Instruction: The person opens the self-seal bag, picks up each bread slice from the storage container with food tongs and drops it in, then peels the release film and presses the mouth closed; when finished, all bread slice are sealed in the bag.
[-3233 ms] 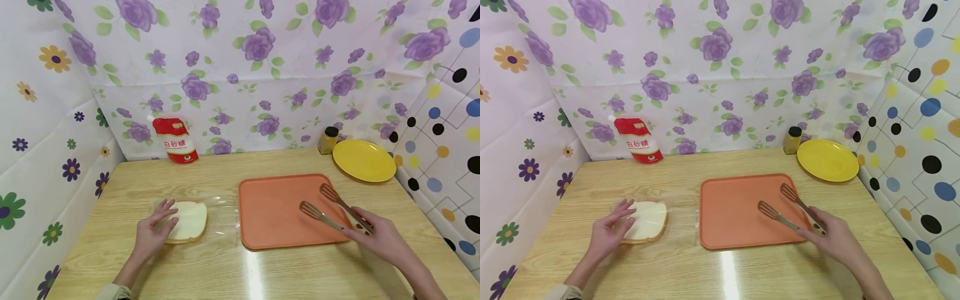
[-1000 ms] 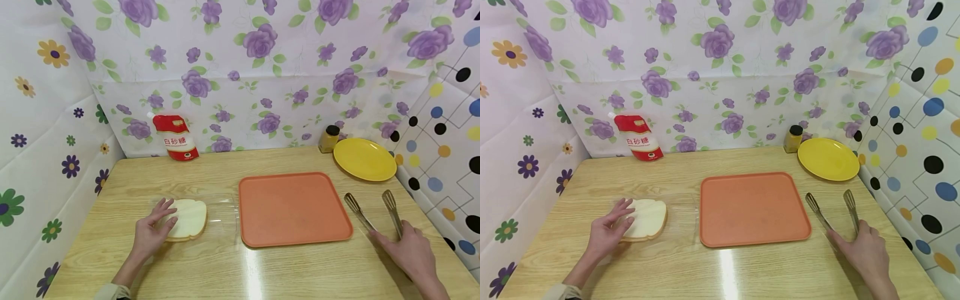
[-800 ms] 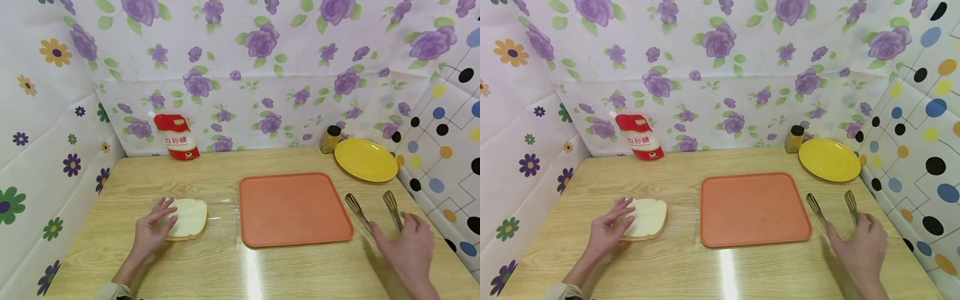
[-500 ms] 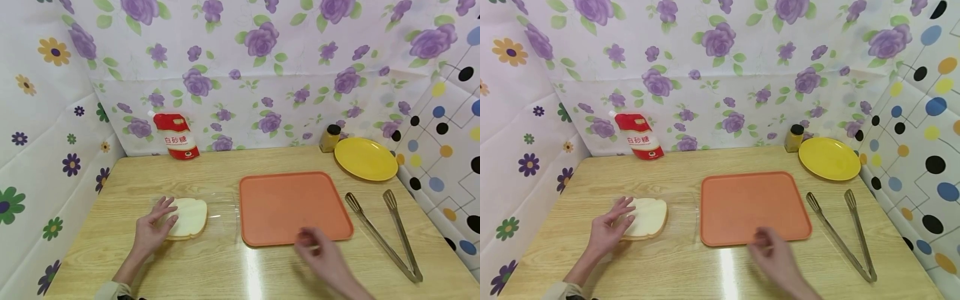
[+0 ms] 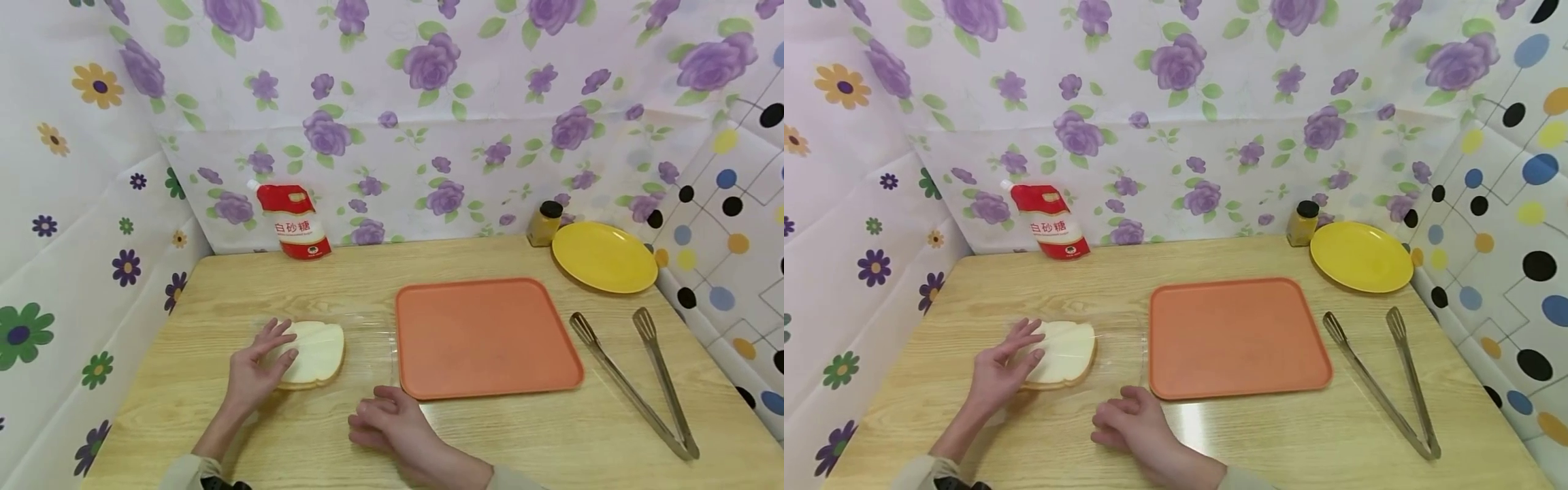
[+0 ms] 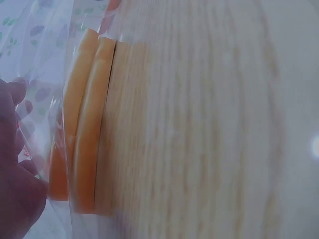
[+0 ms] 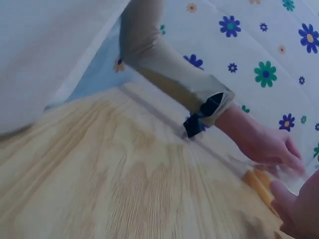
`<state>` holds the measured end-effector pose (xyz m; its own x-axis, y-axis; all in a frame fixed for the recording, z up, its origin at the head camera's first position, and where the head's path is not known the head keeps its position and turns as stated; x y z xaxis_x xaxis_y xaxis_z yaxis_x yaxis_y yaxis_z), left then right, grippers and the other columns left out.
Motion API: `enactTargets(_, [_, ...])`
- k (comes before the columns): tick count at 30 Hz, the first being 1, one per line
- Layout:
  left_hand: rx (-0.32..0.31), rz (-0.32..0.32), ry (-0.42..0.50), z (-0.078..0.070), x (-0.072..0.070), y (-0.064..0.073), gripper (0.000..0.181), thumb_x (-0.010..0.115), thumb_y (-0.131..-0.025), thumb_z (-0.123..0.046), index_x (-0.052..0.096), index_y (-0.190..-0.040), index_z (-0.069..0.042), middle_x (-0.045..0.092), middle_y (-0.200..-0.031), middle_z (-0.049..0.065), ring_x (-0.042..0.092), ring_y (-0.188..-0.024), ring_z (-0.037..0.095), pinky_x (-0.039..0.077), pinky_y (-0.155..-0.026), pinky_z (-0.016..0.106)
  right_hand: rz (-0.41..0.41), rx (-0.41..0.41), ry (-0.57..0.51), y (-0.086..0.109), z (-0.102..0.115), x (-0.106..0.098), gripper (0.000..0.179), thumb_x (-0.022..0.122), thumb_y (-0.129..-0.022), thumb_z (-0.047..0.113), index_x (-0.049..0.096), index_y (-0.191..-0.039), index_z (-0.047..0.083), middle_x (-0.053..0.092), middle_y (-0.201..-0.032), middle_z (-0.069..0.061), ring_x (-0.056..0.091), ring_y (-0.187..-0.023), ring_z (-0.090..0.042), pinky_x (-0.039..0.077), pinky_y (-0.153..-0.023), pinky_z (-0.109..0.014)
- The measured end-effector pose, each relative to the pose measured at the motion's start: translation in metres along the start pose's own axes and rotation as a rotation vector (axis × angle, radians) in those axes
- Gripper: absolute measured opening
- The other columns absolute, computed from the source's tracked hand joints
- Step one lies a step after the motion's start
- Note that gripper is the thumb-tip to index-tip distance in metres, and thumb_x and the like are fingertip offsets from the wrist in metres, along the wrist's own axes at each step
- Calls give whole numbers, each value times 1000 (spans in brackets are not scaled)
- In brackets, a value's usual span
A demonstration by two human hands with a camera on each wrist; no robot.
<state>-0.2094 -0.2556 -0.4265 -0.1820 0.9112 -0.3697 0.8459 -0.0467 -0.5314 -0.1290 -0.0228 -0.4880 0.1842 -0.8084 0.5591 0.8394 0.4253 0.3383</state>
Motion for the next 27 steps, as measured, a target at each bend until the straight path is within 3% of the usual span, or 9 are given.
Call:
enactTargets(9, [7, -2, 0, 1, 3, 0, 28, 74, -74, 23, 71, -100, 12, 62, -122, 33, 43, -135, 13, 32, -110, 21, -168, -55, -147, -26, -10, 4, 84, 67, -96, 6, 3, -146, -15, 40, -134, -36, 62, -112, -41, 54, -92, -44])
enactTargets(16, [5, 10, 44, 3, 3, 3, 28, 76, -76, 20, 72, -101, 9, 61, -123, 33, 43, -137, 13, 33, -109, 20, -283, -118, -197, -39, -12, 5, 57, 66, -96, 2, 21, -130, -5, 55, -119, -30, 69, -97, -33, 55, -89, -44])
enactTargets(19, [8, 12, 32, 3, 3, 3, 28, 76, -75, 19, 73, -101, 8, 62, -122, 32, 43, -136, 12, 33, -109, 19, -300, -143, -187, -41, -11, 6, 52, 63, -97, 1, 23, -129, -6, 56, -115, -29, 70, -93, -32, 56, -88, -45])
enactTargets(23, [-16, 20, 7, 3, 3, 2, 27, 77, -77, 17, 73, -102, 8, 62, -124, 30, 43, -136, 10, 31, -111, 20, -303, -155, -172, -43, -12, 5, 58, 60, -97, -2, 20, -138, -11, 56, -115, -32, 70, -93, -33, 56, -87, -43])
enactTargets(27, [-39, 10, -36, 2, 0, -1, 24, 74, -82, 13, 72, -105, 7, 64, -124, 27, 48, -134, 24, 30, -110, 19, -288, -155, -165, -43, -13, 2, 60, 59, -97, -4, 19, -142, -12, 58, -113, -32, 69, -97, -35, 56, -87, -42])
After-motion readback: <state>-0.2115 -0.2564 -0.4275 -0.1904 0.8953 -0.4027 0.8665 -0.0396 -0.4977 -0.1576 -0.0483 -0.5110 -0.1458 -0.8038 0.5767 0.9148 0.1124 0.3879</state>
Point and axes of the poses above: each hand's wrist, its own y-axis away from the middle knuckle, its own x-axis out of the palm, z = x × y, the point moved 9 cm from there along -y, towards the middle knuckle
